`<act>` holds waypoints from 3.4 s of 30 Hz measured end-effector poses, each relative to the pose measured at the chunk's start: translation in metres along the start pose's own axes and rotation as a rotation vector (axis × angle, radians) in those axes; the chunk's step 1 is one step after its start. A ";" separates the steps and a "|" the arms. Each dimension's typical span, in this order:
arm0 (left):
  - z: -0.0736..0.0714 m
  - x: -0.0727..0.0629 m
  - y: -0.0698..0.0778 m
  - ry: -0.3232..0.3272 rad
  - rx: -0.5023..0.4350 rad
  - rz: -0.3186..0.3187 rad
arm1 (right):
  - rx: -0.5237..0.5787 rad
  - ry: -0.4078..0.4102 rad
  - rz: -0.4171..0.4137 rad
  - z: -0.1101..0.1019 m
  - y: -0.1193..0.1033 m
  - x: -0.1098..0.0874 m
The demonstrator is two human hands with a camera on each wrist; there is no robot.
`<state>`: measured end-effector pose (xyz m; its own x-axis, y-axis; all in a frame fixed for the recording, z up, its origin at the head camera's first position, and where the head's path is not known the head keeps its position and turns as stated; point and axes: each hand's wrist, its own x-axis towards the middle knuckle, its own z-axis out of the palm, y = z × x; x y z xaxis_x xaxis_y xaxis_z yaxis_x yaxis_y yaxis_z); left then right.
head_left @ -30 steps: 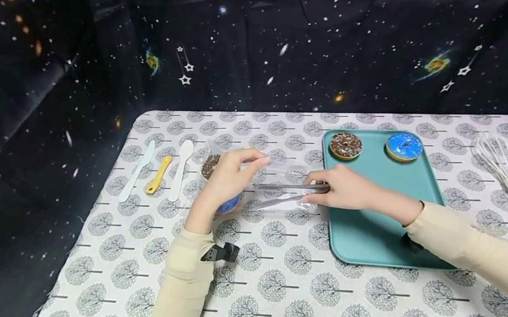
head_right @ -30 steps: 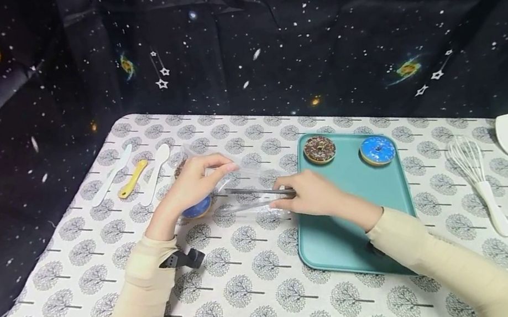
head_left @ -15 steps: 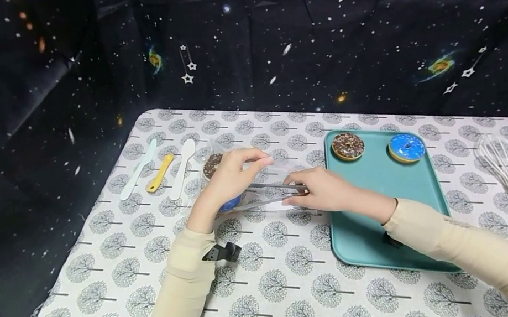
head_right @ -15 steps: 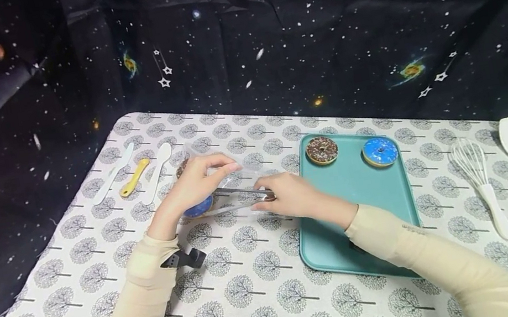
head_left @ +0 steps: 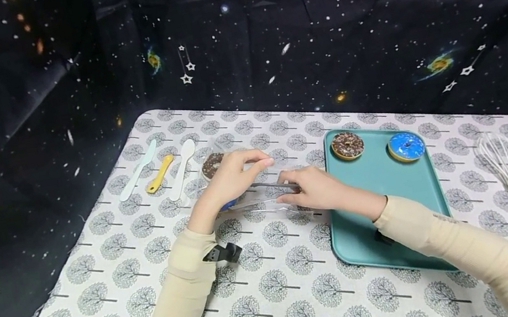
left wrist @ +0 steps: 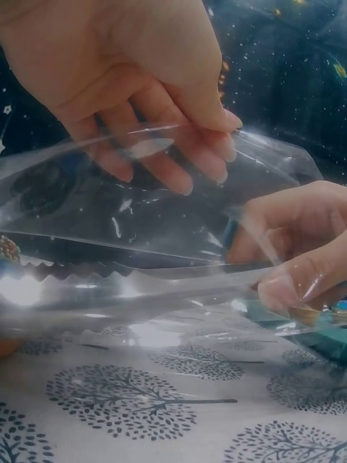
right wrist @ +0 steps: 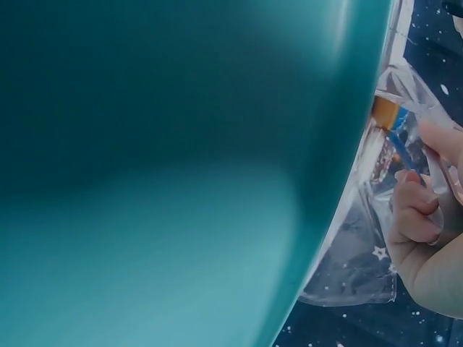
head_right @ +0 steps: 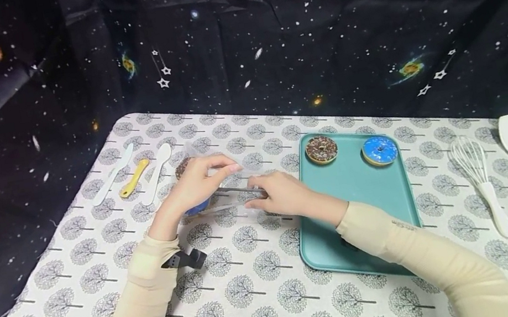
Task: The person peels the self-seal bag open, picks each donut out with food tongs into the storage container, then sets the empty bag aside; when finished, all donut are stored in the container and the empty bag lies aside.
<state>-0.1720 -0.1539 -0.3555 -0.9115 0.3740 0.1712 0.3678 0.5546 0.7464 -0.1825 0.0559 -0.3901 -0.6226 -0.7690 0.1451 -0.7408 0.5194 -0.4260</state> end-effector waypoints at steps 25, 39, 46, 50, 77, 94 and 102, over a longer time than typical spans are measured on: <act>0.000 0.000 -0.002 -0.020 0.006 0.007 | 0.017 0.106 -0.068 -0.013 0.006 -0.038; 0.010 0.004 -0.006 0.064 0.006 -0.024 | -0.013 0.219 0.045 -0.041 0.025 -0.102; 0.010 0.003 -0.006 0.078 -0.013 -0.017 | -0.054 0.255 0.145 -0.054 0.025 -0.139; 0.010 0.003 -0.006 0.076 -0.011 -0.014 | -0.074 0.268 0.209 -0.061 0.027 -0.163; 0.006 0.004 -0.008 0.035 -0.012 -0.032 | -0.213 0.307 0.394 -0.070 0.057 -0.232; 0.006 0.004 -0.010 0.039 -0.023 -0.001 | -0.163 0.267 0.397 -0.059 0.057 -0.245; 0.004 0.002 -0.009 0.040 -0.021 -0.013 | -0.114 0.181 0.434 -0.071 0.055 -0.244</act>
<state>-0.1767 -0.1545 -0.3644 -0.9230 0.3368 0.1862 0.3520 0.5432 0.7623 -0.0898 0.2983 -0.3859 -0.9069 -0.3999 0.1327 -0.4191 0.8233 -0.3828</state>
